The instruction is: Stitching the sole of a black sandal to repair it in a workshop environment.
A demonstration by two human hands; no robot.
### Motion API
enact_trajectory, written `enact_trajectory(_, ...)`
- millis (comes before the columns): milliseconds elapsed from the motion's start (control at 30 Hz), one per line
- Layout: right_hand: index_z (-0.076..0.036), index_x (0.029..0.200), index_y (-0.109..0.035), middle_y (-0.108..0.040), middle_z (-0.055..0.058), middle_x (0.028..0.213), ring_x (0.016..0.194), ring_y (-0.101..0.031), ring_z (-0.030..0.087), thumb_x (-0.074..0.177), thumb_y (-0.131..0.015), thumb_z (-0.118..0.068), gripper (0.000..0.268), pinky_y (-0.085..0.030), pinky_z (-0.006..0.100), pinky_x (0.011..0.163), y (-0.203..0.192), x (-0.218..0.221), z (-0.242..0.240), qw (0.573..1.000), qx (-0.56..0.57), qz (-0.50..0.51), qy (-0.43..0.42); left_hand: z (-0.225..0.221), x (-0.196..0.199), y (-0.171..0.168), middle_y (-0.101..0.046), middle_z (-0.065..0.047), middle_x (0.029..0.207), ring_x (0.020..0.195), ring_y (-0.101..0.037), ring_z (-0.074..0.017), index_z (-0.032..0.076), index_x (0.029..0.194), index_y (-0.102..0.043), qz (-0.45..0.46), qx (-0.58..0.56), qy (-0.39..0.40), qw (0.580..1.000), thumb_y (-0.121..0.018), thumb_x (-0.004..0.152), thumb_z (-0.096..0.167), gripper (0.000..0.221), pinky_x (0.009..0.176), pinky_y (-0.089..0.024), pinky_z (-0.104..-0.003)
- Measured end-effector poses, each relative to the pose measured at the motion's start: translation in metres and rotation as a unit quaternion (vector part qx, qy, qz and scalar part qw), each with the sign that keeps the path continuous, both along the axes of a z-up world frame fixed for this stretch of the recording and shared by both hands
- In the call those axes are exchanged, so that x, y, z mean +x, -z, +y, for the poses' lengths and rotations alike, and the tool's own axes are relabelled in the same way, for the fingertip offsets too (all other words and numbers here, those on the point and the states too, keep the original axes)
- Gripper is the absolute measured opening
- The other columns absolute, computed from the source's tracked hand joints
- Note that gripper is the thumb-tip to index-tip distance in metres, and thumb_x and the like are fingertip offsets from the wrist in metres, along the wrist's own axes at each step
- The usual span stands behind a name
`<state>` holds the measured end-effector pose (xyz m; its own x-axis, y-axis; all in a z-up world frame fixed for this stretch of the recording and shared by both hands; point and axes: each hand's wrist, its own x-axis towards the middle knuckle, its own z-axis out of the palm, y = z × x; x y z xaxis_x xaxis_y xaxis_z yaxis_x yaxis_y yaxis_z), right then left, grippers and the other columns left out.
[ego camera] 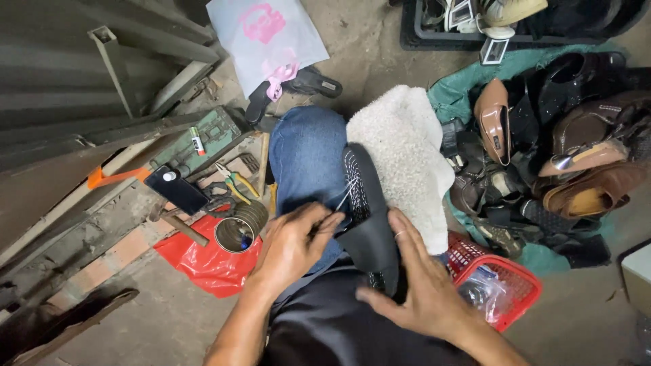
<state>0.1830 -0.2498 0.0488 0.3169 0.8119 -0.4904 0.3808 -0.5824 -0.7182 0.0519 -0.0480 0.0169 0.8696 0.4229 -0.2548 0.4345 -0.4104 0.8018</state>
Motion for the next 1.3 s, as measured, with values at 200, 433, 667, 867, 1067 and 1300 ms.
enact_trajectory(200, -0.003, 0.159, -0.019, -0.032, 0.023, 0.164, 0.146, -0.045, 0.041, 0.091, -0.045, -0.042, 0.083, -0.063, 0.045, 0.081, 0.016, 0.002, 0.002, 0.995, 0.06, -0.071, 0.04, -0.026, -0.01, -0.002, -0.041, -0.005, 0.063, 0.05, -0.041, -0.0232, 0.007, 0.07, -0.045, -0.207, 0.18, -0.021, 0.961, -0.06, 0.102, 0.009, 0.035, 0.048, -0.037, -0.038)
enact_trajectory(433, 0.002, 0.154, -0.033, -0.051, 0.028, 0.148, 0.125, -0.058, 0.047, 0.093, -0.038, -0.045, 0.078, -0.049, 0.06, 0.095, 0.02, 0.02, -0.02, 0.99, -0.043, -0.136, 0.004, -0.022, -0.006, 0.022, -0.048, -0.003, 0.065, 0.047, -0.052, -0.0248, 0.012, 0.067, -0.052, -0.09, 0.286, -0.092, 0.95, -0.068, 0.102, 0.02, 0.039, 0.043, -0.039, -0.04)
enact_trajectory(667, 0.001, 0.145, -0.051, -0.06, 0.022, 0.143, 0.131, -0.058, 0.039, 0.091, -0.038, -0.03, 0.064, -0.046, 0.047, 0.103, -0.016, 0.039, -0.047, 0.985, 0.041, -0.1, 0.138, -0.028, 0.024, 0.038, -0.071, -0.005, 0.107, 0.09, -0.07, -0.0313, 0.012, 0.126, -0.067, -0.03, 0.134, -0.068, 0.988, -0.065, 0.097, 0.02, 0.031, 0.071, -0.055, -0.045)
enact_trajectory(867, -0.001, 0.133, -0.06, -0.072, 0.01, 0.095, 0.081, -0.067, 0.023, 0.095, -0.033, -0.038, 0.059, -0.048, 0.036, 0.067, -0.008, 0.041, -0.072, 0.979, 0.052, -0.063, 0.189, -0.042, 0.058, 0.036, -0.072, -0.002, 0.104, 0.096, -0.072, -0.0248, 0.011, 0.127, -0.066, -0.121, 0.006, -0.054, 0.991, -0.066, 0.098, 0.013, 0.029, 0.083, -0.055, -0.036)
enact_trajectory(1067, -0.004, 0.096, -0.059, -0.05, 0.002, 0.075, 0.067, -0.045, 0.016, 0.097, -0.035, -0.028, 0.034, -0.035, 0.033, 0.061, 0.0, 0.046, -0.083, 0.972, 0.103, -0.06, 0.202, -0.017, 0.027, -0.001, -0.067, -0.004, 0.094, 0.082, -0.059, -0.0127, 0.008, 0.1, -0.072, -0.182, -0.221, -0.073, 0.956, -0.069, 0.097, 0.012, 0.006, 0.076, -0.048, -0.027)
enact_trajectory(1300, 0.002, 0.128, -0.063, -0.065, 0.006, 0.081, 0.07, -0.058, 0.016, 0.099, -0.036, -0.045, 0.062, -0.044, 0.032, 0.062, -0.002, 0.043, -0.065, 0.971, 0.118, -0.048, 0.203, 0.047, -0.116, -0.003, -0.062, -0.003, 0.061, 0.074, -0.055, -0.0189, 0.014, 0.09, -0.066, -0.32, -0.232, -0.229, 0.89, -0.064, 0.089, 0.024, 0.01, 0.087, -0.046, -0.033)
